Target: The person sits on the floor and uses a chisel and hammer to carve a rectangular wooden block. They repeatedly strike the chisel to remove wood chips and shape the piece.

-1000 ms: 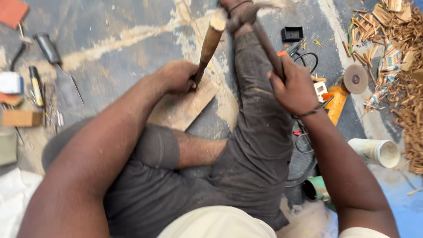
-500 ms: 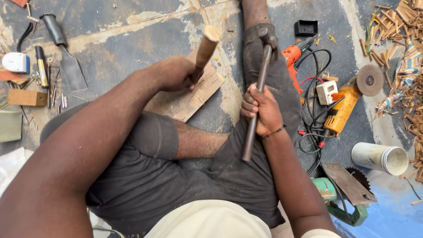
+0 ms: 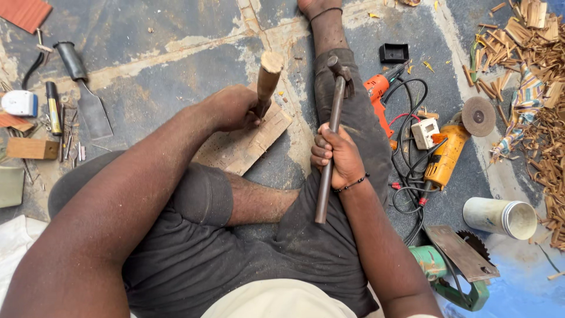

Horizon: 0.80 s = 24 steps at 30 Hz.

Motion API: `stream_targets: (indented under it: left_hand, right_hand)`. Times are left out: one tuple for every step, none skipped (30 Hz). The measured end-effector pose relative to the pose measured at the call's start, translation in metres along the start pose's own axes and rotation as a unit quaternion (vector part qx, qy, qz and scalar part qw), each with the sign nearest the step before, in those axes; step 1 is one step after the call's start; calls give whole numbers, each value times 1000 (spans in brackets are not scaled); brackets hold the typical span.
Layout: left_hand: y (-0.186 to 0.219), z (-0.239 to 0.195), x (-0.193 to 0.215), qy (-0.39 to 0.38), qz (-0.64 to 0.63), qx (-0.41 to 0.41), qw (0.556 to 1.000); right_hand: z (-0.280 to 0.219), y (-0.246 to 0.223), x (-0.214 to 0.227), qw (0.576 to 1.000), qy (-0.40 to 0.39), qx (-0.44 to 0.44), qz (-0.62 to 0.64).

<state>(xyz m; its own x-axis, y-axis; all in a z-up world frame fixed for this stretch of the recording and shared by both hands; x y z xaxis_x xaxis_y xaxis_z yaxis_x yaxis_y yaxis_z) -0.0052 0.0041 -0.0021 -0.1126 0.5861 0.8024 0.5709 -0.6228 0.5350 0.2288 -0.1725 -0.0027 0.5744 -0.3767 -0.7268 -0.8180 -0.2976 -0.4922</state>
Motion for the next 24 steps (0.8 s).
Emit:
stream_targets:
  left_hand:
    - [0,1,-1,-11,-9,16,1000]
    - [-1,2,0,-23,-18,33,999]
    - [-1,2,-1,-36,-27,49,998]
    - [0,1,0,-30,-19,43,998]
    - [0,1,1,-25,-12,36,999]
    - [1,1,2,-20,-4,28,999]
    - [2,1,3,-25,-3,36,999]
    - [2,2,3,-31,-3,44,999]
    - [3,2,2,-37,-3,51,998]
    - [3,3,1,-30,8,31,999]
    - [3,3,0,-22,18,11,1000]
    - [3,4,0,-13,30,-9,999]
    - [3,4,-1,-14,36,-10,999]
    - [3,4,-1,-15,42,-11,999]
    - [3,5,-1,-16,48,-13,999]
    - [3,5,-2,-15,46,-16,999]
    - [3,6,-1,-15,43,-19,999]
    - [4,6,-1,-15,40,-23,999]
    - [5,6,-1,-24,36,-11,999]
    - [5,6,0,-32,34,1,999]
    - [6,6,1,-40,31,12,999]
    - [6,5,2,-44,32,17,998]
    - [6,4,3,-48,33,21,998]
    - [5,4,5,-52,35,25,998]
  right_hand:
    - [0,1,1,1000,5,3,-2]
    - [0,1,1,1000,10,2,-6]
    - [0,0,2,1000,16,1,-9]
    - [1,-1,1,1000,19,2,-13]
    - [1,0,1,1000,14,-3,-8]
    - [1,0,1,1000,9,-6,-3]
    - [0,0,1,1000,4,-10,2]
    - [0,0,2,1000,6,-9,0]
    - [0,0,3,1000,7,-9,-3]
    - [1,0,3,1000,9,-9,-5]
    - [0,1,4,1000,11,-8,-6]
    - [1,1,4,1000,12,-8,-8]
    - [1,1,4,1000,13,-7,-10]
    - [1,1,3,1000,16,-7,-11]
    - [1,1,2,1000,19,-7,-12]
    - [1,1,2,1000,22,-8,-15]
    - [1,2,1,1000,23,-4,-20]
    - [1,2,0,999,25,-1,-26]
    - [0,2,-2,999,27,2,-31]
    - [-1,3,-4,998,35,8,-42]
    - [-2,3,-7,998,43,14,-53]
    - [-4,4,-10,997,51,21,-63]
    - [-7,4,-14,993,50,44,-101]
    - [-11,4,-19,987,49,68,-139]
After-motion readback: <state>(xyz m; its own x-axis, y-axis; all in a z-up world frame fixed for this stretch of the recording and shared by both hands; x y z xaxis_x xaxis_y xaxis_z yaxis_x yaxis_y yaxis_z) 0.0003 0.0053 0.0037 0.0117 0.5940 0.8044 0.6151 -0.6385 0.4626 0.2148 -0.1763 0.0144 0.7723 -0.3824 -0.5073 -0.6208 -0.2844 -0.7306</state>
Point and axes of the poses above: each hand's wrist, its own z-axis towards the middle knuckle, its own x-axis out of the back of the hand, y = z × x, the point moved 1 cm from there along z, towards the middle knuckle, and after that the axes turned 4 degrees about z, right-handed, at the moved point
